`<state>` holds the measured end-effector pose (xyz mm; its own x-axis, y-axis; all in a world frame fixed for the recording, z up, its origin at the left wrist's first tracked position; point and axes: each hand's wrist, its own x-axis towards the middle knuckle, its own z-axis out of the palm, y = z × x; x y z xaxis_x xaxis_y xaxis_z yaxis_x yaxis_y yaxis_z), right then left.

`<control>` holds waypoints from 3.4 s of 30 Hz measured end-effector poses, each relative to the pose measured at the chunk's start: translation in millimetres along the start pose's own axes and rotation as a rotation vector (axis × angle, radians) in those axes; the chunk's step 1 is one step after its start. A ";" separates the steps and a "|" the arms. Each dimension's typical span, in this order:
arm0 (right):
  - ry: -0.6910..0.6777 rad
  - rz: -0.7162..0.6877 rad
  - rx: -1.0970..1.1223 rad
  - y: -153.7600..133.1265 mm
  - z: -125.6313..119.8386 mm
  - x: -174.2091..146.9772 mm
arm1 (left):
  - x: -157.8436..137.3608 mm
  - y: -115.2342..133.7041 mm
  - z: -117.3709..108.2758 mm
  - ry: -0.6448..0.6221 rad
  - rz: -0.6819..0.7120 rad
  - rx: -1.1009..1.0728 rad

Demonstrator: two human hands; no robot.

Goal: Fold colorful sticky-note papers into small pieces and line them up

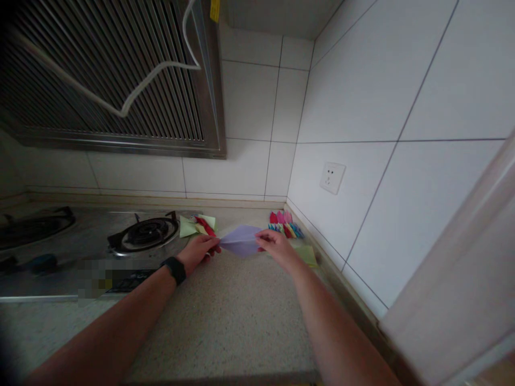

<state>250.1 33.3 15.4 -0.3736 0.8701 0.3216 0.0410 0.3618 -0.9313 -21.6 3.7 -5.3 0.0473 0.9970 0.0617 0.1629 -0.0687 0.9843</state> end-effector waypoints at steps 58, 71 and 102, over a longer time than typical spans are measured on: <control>0.314 -0.088 0.598 -21.4 -17.6 0.3 | -11.1 11.5 4.3 -0.116 0.008 -0.184; 0.247 -0.029 0.598 -18.7 -23.1 0.4 | -11.7 11.3 5.2 -0.149 0.010 -0.165; 0.318 0.118 -1.163 -25.7 -117.9 -24.3 | -9.5 0.1 5.8 -0.219 0.067 0.100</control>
<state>367.4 42.3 51.7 -0.0736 0.9023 0.4248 0.9287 0.2173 -0.3006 -16.3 -6.0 -6.8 0.2723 0.9591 0.0778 0.2483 -0.1482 0.9573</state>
